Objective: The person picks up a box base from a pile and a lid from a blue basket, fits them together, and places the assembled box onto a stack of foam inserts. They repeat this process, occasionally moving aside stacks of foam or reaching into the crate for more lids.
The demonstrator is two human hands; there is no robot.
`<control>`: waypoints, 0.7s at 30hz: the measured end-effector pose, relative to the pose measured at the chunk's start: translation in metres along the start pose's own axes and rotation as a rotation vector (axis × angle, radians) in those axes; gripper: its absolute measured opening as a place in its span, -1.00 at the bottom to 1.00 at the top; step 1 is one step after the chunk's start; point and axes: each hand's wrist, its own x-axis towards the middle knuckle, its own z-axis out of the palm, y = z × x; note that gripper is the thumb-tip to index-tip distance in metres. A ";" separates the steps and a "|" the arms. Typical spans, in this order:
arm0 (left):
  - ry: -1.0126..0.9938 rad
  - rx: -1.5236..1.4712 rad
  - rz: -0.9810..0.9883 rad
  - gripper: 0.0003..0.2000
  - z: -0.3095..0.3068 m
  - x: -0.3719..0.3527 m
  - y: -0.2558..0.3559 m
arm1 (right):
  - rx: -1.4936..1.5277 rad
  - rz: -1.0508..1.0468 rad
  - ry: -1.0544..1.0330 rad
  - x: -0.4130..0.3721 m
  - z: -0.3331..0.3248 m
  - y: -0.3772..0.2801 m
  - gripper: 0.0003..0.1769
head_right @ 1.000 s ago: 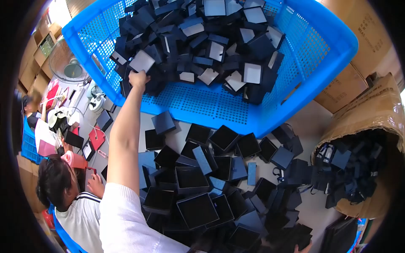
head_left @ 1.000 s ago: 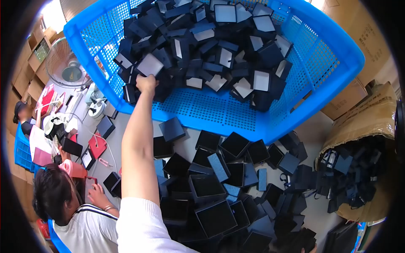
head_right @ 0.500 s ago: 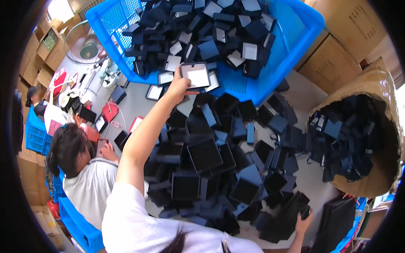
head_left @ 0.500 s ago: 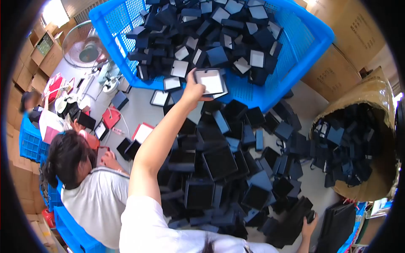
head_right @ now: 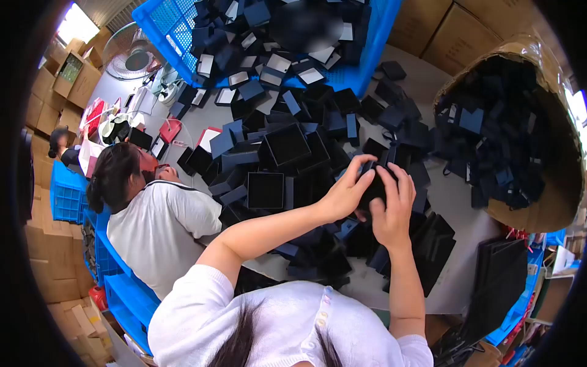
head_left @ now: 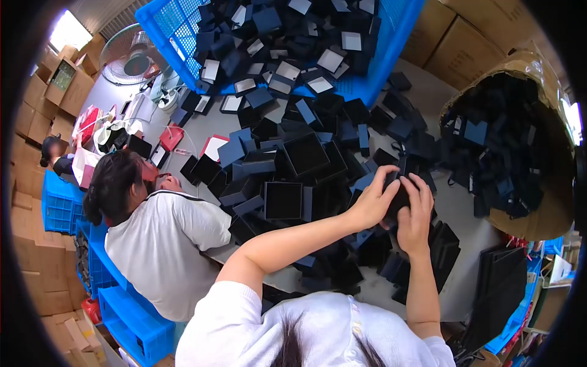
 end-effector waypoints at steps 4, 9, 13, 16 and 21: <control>0.005 -0.059 -0.178 -0.61 0.018 -0.028 0.005 | -0.056 0.079 0.030 -0.017 0.006 -0.003 -0.52; -0.152 -0.338 -0.392 -0.52 -0.004 -0.034 0.011 | 0.653 0.157 0.361 -0.056 0.001 0.021 -0.52; -0.187 -0.461 -0.351 -0.40 -0.010 -0.048 0.001 | 0.606 0.168 0.273 -0.085 -0.009 0.039 -0.49; -0.050 -0.009 -0.152 -0.30 -0.024 -0.051 0.034 | 0.473 0.360 0.588 -0.113 -0.040 0.091 -0.64; 0.083 -0.305 -0.210 -0.24 -0.075 -0.048 0.033 | -0.182 0.873 0.499 -0.209 -0.084 0.205 -0.47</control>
